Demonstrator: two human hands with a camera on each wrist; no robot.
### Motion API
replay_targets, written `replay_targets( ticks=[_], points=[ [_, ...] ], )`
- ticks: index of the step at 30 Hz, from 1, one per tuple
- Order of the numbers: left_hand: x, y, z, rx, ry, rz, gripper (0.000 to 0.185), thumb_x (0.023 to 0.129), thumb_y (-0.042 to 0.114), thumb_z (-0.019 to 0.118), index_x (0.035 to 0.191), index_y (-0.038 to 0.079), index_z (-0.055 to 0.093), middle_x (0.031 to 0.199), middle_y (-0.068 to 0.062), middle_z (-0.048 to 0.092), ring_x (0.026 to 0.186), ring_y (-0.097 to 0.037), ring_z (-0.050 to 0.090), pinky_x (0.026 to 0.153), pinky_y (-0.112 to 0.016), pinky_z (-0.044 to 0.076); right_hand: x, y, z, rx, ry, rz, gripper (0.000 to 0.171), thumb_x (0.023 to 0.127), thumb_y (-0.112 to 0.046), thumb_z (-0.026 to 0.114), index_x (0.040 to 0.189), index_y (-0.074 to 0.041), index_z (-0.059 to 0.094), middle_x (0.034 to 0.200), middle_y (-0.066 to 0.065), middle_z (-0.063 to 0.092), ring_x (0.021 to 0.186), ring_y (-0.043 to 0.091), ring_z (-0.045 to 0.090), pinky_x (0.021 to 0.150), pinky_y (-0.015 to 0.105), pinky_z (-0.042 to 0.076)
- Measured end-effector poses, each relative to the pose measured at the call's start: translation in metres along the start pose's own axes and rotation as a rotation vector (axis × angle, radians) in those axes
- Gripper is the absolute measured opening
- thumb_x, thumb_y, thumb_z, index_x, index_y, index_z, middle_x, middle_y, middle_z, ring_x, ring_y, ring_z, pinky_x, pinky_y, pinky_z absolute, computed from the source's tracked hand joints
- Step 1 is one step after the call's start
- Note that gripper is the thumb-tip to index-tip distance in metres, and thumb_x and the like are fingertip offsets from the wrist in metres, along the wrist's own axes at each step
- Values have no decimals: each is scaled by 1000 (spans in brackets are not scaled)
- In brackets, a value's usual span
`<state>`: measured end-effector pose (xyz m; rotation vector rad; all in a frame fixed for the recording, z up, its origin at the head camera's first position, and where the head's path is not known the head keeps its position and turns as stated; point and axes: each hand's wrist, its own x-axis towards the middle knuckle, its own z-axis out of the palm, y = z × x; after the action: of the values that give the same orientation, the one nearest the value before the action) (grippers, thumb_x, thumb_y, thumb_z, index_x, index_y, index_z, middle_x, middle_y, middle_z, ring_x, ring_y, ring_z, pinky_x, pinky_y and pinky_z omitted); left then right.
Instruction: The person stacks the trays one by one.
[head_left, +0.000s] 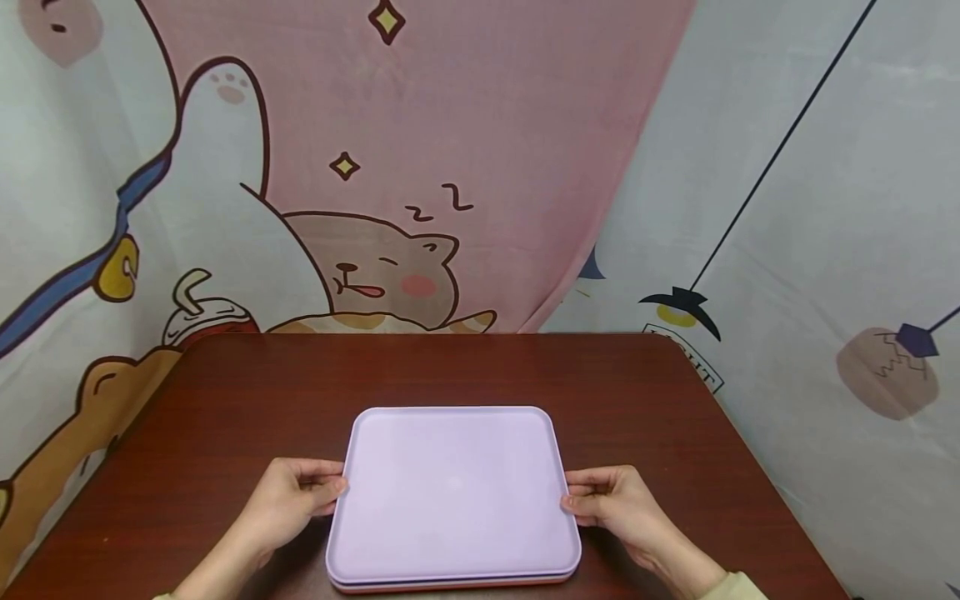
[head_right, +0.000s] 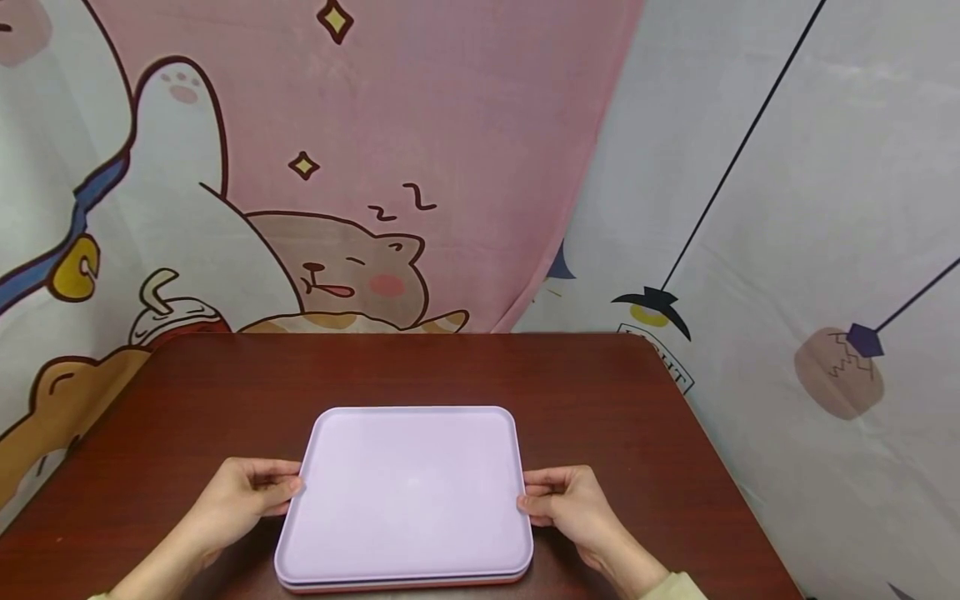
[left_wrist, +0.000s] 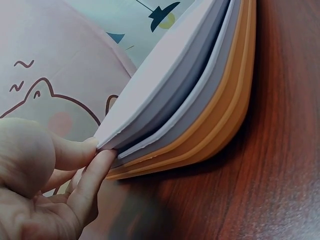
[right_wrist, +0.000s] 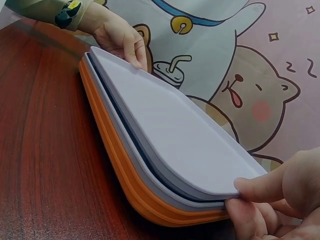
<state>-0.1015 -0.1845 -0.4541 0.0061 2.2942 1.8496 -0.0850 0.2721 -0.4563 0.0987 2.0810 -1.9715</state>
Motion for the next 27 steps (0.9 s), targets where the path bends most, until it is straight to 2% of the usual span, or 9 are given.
replay_targets(
  ticks=[27],
  points=[
    [0, 0, 1, 5, 19, -4, 31, 94, -4, 75, 120, -19, 68, 97, -17, 73, 86, -21, 73, 74, -36, 65, 0, -1, 2, -18, 32, 22, 42, 86, 3, 83, 121, 18, 66, 91, 10, 71, 80, 17, 72, 70, 32, 63]
  ],
)
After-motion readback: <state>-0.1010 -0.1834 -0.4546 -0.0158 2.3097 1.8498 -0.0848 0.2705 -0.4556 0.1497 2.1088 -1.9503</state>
